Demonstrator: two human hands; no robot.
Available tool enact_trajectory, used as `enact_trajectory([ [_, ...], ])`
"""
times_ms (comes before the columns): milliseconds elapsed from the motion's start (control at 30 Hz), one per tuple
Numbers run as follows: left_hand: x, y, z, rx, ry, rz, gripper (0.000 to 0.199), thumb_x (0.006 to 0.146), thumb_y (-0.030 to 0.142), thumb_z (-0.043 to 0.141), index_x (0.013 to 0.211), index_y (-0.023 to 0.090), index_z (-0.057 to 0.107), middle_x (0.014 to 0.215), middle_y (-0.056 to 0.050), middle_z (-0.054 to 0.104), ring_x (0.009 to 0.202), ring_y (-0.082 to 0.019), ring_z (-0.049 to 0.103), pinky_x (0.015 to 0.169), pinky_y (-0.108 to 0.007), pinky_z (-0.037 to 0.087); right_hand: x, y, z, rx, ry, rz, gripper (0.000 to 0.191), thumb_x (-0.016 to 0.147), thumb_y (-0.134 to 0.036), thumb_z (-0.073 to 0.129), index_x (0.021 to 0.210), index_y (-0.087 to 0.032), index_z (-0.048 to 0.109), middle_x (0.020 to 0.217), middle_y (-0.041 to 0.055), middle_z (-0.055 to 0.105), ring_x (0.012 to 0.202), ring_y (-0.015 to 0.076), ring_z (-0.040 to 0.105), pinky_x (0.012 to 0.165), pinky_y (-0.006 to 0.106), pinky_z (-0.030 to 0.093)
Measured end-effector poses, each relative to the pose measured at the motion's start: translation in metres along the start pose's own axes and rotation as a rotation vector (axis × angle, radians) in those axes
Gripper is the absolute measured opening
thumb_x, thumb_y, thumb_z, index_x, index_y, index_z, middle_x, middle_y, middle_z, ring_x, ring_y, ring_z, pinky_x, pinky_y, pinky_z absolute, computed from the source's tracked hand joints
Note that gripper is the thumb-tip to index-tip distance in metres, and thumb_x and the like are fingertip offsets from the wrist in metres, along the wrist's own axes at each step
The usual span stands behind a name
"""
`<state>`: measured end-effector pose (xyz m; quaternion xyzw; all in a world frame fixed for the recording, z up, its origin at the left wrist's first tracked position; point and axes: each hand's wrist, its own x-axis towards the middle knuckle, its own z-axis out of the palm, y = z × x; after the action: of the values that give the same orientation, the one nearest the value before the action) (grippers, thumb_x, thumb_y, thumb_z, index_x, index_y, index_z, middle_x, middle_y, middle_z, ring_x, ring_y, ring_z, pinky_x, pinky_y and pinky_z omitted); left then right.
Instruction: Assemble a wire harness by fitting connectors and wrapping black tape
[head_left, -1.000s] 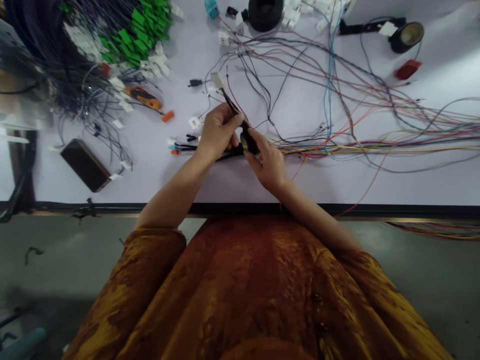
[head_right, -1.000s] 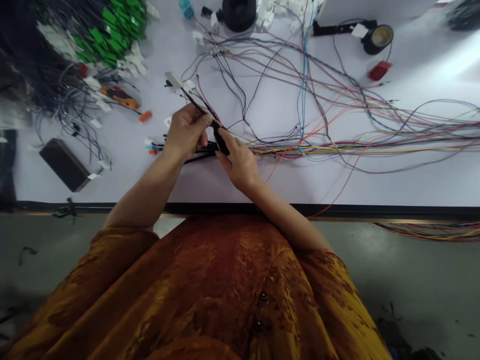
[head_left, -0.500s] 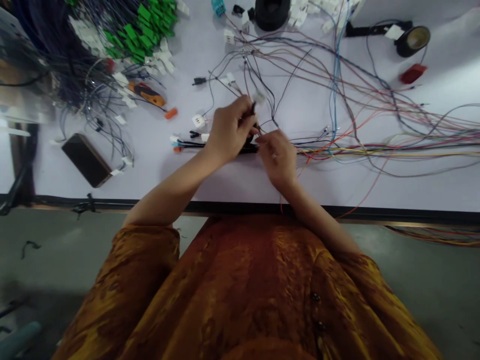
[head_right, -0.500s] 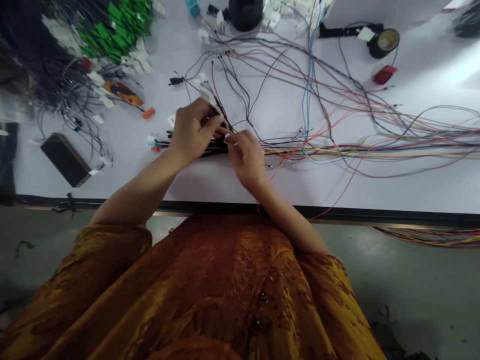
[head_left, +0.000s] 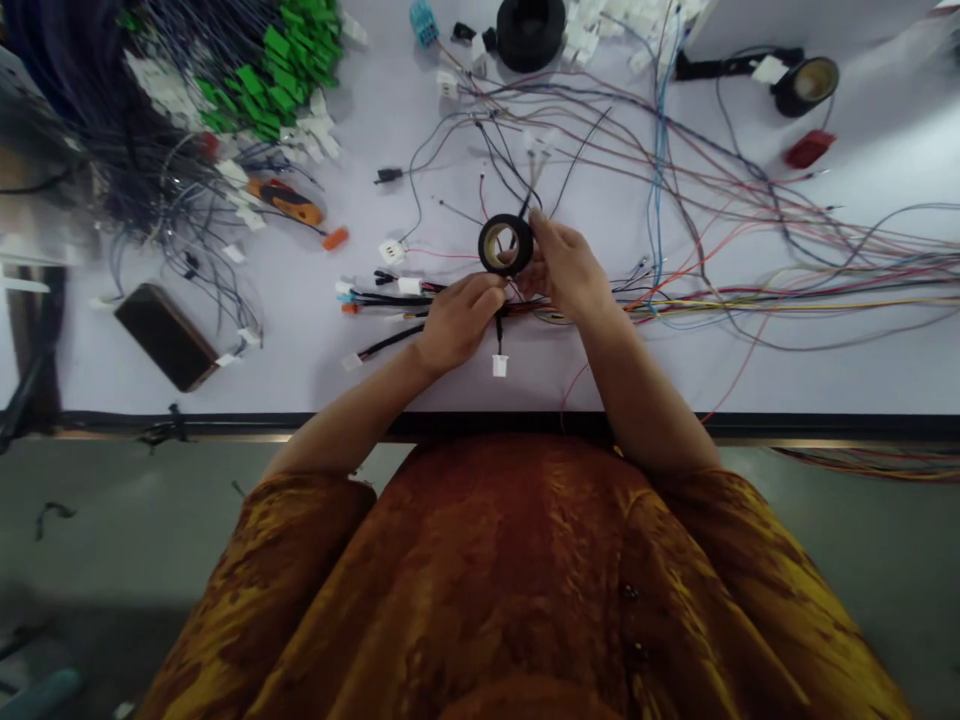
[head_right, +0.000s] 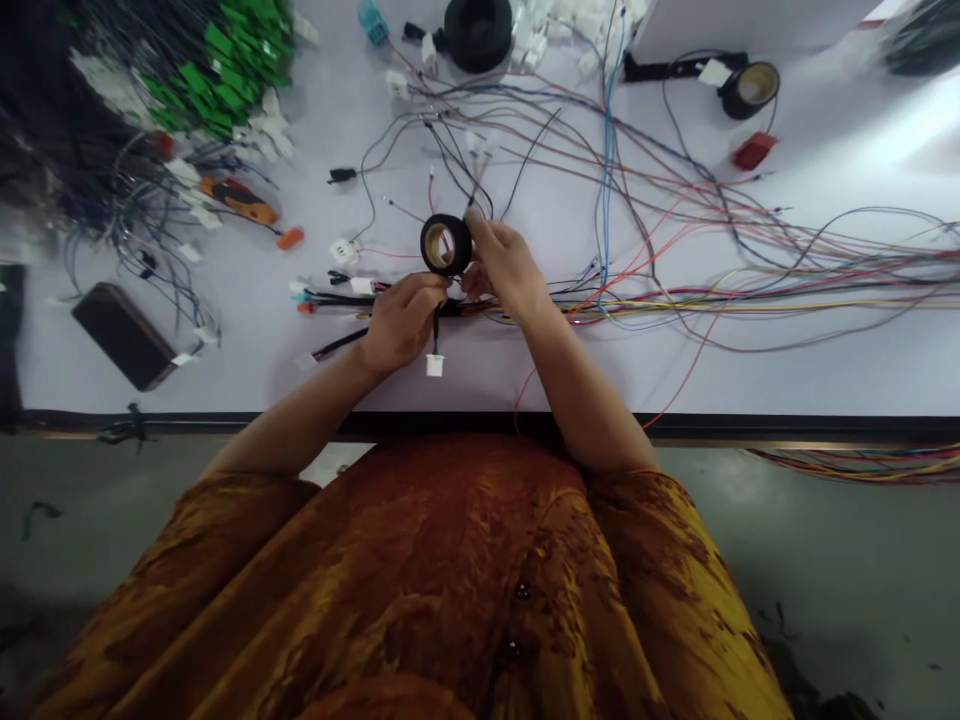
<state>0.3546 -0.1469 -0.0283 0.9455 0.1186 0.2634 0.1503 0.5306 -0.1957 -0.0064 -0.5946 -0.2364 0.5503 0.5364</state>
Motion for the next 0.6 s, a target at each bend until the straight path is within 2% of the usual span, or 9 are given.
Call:
enact_trajectory([
  [67,0.002,-0.002,-0.002,-0.068,-0.011,-0.015,0.026,0.104,0.019,0.034,0.095,0.02,0.06,0.108,-0.01,0.071,0.1,-0.019,0.068,0.085,-0.035,0.056,-0.003,-0.001,-0.001,-0.036,-0.031,-0.057,0.029,0.096,-0.052,0.056,0.103,-0.025,0.052,0.089,0.0007,0.069,0.051,0.0089,0.055,0.043,0.022,0.047],
  [133,0.006,-0.001,-0.003,-0.199,0.049,-0.074,0.025,0.105,0.025,0.038,0.093,0.021,0.059,0.112,-0.01,0.07,0.107,-0.019,0.066,0.092,-0.036,0.056,-0.001,0.004,-0.005,-0.116,-0.001,-0.116,0.03,0.094,-0.048,0.06,0.112,-0.025,0.053,0.086,-0.0007,0.068,0.052,0.009,0.056,0.044,0.021,0.047],
  [200,0.007,-0.001,-0.002,-0.326,0.167,-0.241,0.025,0.104,0.036,0.044,0.09,0.022,0.058,0.117,-0.01,0.067,0.112,-0.018,0.064,0.092,-0.035,0.058,0.004,0.016,-0.013,-0.197,0.046,-0.179,0.03,0.095,-0.046,0.058,0.118,-0.026,0.056,0.078,-0.0025,0.064,0.054,0.01,0.057,0.047,0.022,0.047],
  [267,0.008,-0.003,0.002,-0.429,0.253,-0.477,0.032,0.103,0.049,0.044,0.09,0.023,0.056,0.118,-0.01,0.066,0.104,-0.017,0.068,0.079,-0.03,0.06,0.007,0.027,-0.025,-0.249,0.057,-0.245,0.032,0.097,-0.047,0.055,0.122,-0.027,0.058,0.077,-0.0026,0.062,0.059,0.0118,0.061,0.05,0.024,0.05],
  [333,0.008,-0.008,0.009,-0.541,0.238,-0.666,0.035,0.103,0.055,0.04,0.095,0.024,0.054,0.112,-0.009,0.069,0.089,-0.014,0.071,0.066,-0.025,0.058,0.006,0.035,-0.036,-0.289,0.052,-0.288,0.034,0.097,-0.049,0.055,0.122,-0.027,0.06,0.077,-0.002,0.062,0.063,0.0131,0.063,0.053,0.025,0.052],
  [367,0.008,-0.011,0.012,-0.596,0.211,-0.718,0.034,0.104,0.055,0.04,0.098,0.025,0.054,0.107,-0.008,0.071,0.083,-0.014,0.072,0.063,-0.025,0.058,0.003,0.036,-0.041,-0.302,0.055,-0.3,0.034,0.096,-0.05,0.056,0.121,-0.027,0.062,0.077,-0.0017,0.062,0.064,0.0136,0.064,0.053,0.026,0.053],
  [467,0.014,-0.02,0.016,-0.739,0.136,-0.765,0.026,0.1,0.05,0.053,0.1,0.024,0.055,0.098,-0.007,0.074,0.078,-0.014,0.072,0.066,-0.025,0.059,-0.003,0.038,-0.047,-0.313,0.095,-0.315,0.035,0.094,-0.053,0.057,0.117,-0.027,0.064,0.077,-0.001,0.063,0.065,0.0143,0.064,0.054,0.027,0.055],
  [600,0.025,-0.027,0.014,-0.825,0.013,-0.705,0.027,0.09,0.046,0.069,0.097,0.021,0.062,0.092,-0.007,0.074,0.081,-0.016,0.073,0.076,-0.029,0.062,-0.003,0.043,-0.048,-0.297,0.109,-0.306,0.039,0.095,-0.057,0.055,0.119,-0.027,0.062,0.08,-0.0006,0.064,0.063,0.0138,0.063,0.054,0.027,0.054],
])
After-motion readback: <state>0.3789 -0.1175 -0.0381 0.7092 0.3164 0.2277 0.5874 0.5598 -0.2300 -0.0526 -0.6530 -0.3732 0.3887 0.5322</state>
